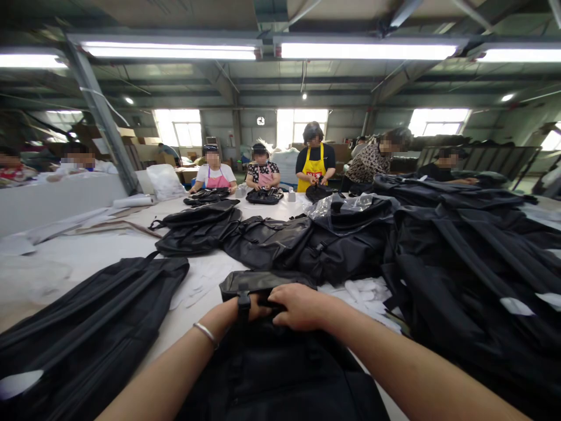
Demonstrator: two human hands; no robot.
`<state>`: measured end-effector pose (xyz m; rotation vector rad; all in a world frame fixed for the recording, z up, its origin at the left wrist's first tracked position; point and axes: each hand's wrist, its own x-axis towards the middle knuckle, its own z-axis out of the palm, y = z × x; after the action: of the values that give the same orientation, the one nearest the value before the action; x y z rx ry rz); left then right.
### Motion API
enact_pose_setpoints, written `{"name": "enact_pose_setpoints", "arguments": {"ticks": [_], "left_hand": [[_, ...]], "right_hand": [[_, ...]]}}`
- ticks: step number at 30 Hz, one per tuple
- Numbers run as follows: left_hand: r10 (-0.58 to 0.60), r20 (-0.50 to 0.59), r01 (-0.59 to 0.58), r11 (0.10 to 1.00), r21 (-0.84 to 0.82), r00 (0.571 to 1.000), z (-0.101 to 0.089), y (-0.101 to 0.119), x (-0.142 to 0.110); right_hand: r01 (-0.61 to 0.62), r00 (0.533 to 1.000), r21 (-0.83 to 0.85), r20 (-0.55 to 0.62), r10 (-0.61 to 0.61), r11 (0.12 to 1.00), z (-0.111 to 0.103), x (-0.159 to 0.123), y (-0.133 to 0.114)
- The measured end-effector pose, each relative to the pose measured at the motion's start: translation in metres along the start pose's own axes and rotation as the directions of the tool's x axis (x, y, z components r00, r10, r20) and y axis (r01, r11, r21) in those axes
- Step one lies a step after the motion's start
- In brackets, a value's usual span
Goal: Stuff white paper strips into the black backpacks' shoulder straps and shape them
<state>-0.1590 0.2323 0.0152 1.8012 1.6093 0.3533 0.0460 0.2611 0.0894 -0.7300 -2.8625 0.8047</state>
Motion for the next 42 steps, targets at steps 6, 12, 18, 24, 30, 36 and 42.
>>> {"name": "enact_pose_setpoints", "arguments": {"ticks": [6,12,18,24,30,36,42], "left_hand": [[-0.045,-0.329,0.103,0.982,0.161,0.943,0.011,-0.006,-0.022],[-0.026,-0.568,0.217,0.938,0.272,0.823,0.016,-0.028,-0.065],[-0.294,-0.58,0.495,0.839,0.223,0.759,0.026,-0.024,-0.08],[-0.34,-0.512,0.485,0.856,0.18,0.789,0.031,-0.022,-0.072],[-0.362,-0.461,0.434,0.899,0.057,0.81,0.024,-0.032,-0.066],[-0.285,-0.491,0.406,0.9,0.157,0.823,0.034,-0.021,-0.053],[-0.305,-0.546,0.396,0.917,0.055,0.78,0.028,-0.025,-0.063]], "right_hand": [[-0.382,0.749,0.293,-0.457,0.48,0.876,-0.002,-0.058,0.081],[-0.329,0.879,0.341,-0.231,0.418,0.881,0.059,-0.057,0.121],[-0.355,0.87,0.341,-0.22,0.441,0.87,0.073,-0.009,0.117],[-0.427,0.867,0.358,-0.099,0.489,0.83,0.072,0.0,0.101],[-0.396,0.901,0.276,-0.066,0.429,0.876,0.069,0.0,0.084],[-0.436,0.88,0.143,-0.142,0.454,0.889,0.082,0.002,0.073],[-0.418,0.845,0.143,-0.3,0.442,0.897,0.082,0.001,0.087]]}}
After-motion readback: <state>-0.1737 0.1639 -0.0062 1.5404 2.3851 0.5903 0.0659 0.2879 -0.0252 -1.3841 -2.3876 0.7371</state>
